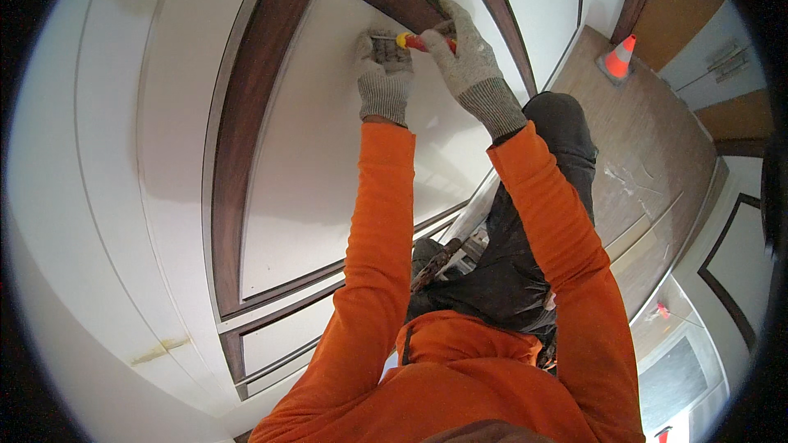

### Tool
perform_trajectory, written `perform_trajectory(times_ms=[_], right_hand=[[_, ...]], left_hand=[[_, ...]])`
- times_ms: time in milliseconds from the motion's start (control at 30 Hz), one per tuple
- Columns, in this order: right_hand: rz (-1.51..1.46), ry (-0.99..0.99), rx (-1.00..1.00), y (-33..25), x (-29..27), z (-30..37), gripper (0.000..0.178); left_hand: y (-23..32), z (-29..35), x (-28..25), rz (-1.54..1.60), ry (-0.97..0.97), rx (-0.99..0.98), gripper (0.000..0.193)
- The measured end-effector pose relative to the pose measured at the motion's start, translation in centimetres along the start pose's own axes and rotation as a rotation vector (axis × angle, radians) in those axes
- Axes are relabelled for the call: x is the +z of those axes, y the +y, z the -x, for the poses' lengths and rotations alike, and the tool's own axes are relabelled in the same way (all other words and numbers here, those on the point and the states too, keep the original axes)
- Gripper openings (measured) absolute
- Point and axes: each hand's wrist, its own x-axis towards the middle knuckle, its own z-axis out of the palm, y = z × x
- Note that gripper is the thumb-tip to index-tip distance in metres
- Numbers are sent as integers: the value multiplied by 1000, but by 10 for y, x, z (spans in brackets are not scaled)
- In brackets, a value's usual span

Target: The person uses a screwdriver to fasten screws into a white ceiling panel, securing it to the surrounding wooden trim. The person is positioned on a ladder and works on the ceiling surface, repeatedly driving screws into pre-drilled holes.

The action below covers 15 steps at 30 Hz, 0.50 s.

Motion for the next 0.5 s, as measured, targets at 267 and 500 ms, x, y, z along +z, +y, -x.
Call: perform_trajectory(times_ms=[267,500], right_hand=[[46,-112,-31,-15,-14,4,63],[11,-90,-259,1,-2,7,67]], left_hand=[[6,-13,-11,19,-58,7,20],[7,-12,-11,35,-157,-34,14]])
